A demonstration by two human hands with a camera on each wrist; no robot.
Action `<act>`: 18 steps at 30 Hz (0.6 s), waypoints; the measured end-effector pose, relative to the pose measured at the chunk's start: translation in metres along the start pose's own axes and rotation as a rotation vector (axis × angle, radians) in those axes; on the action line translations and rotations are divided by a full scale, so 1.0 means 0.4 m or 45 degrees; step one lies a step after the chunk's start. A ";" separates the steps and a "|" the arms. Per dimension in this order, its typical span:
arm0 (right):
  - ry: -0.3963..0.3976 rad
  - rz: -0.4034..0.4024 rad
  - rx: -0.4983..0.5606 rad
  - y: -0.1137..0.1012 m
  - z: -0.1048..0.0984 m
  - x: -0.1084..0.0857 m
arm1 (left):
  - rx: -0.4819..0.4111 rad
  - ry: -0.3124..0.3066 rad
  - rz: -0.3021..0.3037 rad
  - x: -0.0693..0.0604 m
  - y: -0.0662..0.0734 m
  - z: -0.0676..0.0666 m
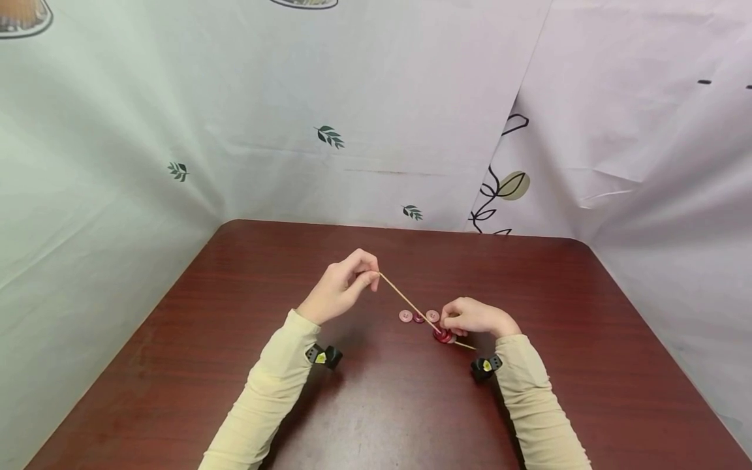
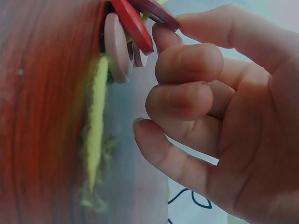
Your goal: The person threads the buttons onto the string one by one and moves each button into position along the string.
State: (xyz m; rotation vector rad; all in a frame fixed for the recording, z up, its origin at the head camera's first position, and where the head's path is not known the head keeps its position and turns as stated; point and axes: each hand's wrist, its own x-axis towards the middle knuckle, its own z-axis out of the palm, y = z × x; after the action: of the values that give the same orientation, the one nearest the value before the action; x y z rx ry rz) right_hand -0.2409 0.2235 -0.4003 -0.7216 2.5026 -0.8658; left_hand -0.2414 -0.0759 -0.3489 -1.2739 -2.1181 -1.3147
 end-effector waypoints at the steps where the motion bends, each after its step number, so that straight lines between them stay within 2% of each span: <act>1: -0.002 0.001 0.000 0.000 0.000 -0.001 | -0.004 0.005 0.001 0.000 0.000 -0.001; 5: -0.009 0.013 0.005 -0.001 -0.002 -0.003 | -0.013 0.004 -0.003 0.001 0.001 -0.004; 11: -0.002 0.035 0.002 0.003 -0.003 -0.005 | -0.007 -0.054 -0.048 0.000 0.004 -0.003; 15: 0.053 0.023 -0.027 -0.005 -0.005 -0.005 | 0.021 -0.070 -0.067 0.000 0.005 -0.002; 18: 0.137 0.008 -0.029 -0.023 -0.008 -0.003 | 0.031 -0.066 -0.056 0.002 0.006 -0.001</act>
State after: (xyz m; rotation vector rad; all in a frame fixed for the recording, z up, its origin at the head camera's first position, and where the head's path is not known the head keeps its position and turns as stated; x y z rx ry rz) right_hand -0.2384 0.2196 -0.3918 -0.6913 2.6120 -0.8973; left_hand -0.2400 -0.0754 -0.3470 -1.2715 -2.2023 -1.2827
